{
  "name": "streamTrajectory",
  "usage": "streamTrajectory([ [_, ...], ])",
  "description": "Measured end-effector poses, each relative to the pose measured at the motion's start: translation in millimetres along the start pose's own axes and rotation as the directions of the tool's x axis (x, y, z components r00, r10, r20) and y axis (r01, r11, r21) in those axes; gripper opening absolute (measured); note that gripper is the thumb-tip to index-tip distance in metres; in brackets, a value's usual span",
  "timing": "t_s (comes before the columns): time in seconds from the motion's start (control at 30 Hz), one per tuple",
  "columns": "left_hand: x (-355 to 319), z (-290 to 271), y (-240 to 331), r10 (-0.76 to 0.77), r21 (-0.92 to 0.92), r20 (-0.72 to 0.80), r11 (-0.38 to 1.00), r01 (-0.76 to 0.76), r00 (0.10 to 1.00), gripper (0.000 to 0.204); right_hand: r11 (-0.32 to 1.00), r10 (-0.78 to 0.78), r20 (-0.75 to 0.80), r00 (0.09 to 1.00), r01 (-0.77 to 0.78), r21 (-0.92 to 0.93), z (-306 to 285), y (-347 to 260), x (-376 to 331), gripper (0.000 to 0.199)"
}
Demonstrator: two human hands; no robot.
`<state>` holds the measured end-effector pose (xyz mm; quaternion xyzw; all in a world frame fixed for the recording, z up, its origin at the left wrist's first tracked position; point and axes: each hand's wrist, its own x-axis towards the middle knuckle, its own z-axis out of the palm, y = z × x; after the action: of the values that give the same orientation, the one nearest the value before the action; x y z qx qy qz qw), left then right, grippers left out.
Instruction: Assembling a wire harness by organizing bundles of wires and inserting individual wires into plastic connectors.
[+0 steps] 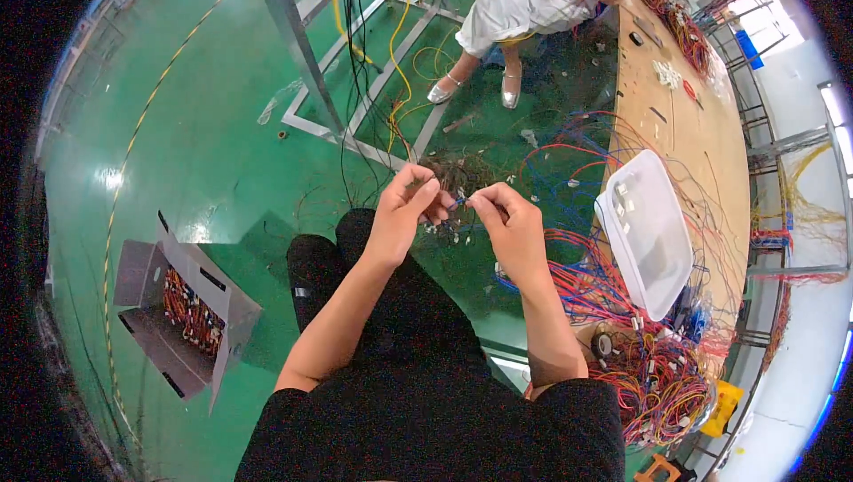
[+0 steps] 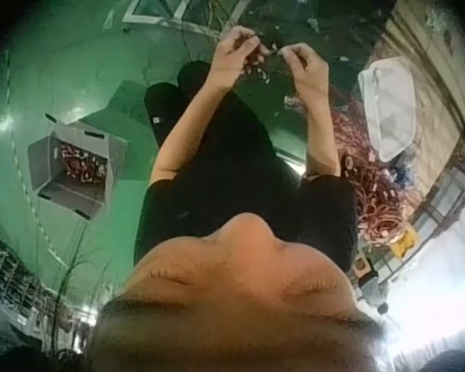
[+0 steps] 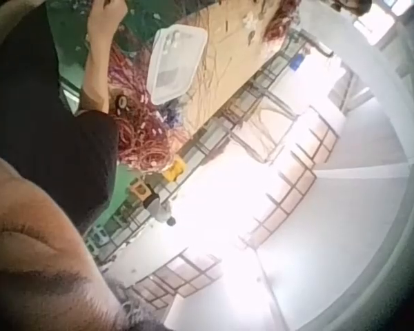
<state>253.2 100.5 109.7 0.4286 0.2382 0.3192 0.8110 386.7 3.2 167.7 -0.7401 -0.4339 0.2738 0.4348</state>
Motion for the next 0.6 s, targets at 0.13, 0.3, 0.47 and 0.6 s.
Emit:
streamTrajectory([
  [0.13, -1.8, 4.2, -1.5, -0.016, 0.077, 0.041, 0.997, 0.013, 0.999, 0.016, 1.0, -0.014, 0.012, 1.0, 0.014, -0.003, 2.1, 5.4, -1.9, 0.011],
  [0.3, -3.2, 1.8, -2.2, -0.004, 0.15, 0.137, 0.989, -0.017, 0.991, 0.025, 0.997, -0.006, -0.044, 0.999, 0.009, 0.075, 3.5, 3.2, -3.3, 0.011],
  [0.47, 3.4, 3.0, 9.6, -0.034, 0.22, 0.061, 0.975, 0.02, 0.998, 0.015, 0.996, -0.063, 0.09, 0.994, 0.068, -0.051, 4.0, -0.5, -5.1, 0.008],
  [0.6, 35.5, -21.6, -2.5, 0.165, 0.342, -0.144, 0.933, -0.108, 0.976, 0.02, 0.972, -0.223, 0.153, 0.963, 0.207, 0.114, -10.4, 0.4, -25.5, 0.004],
])
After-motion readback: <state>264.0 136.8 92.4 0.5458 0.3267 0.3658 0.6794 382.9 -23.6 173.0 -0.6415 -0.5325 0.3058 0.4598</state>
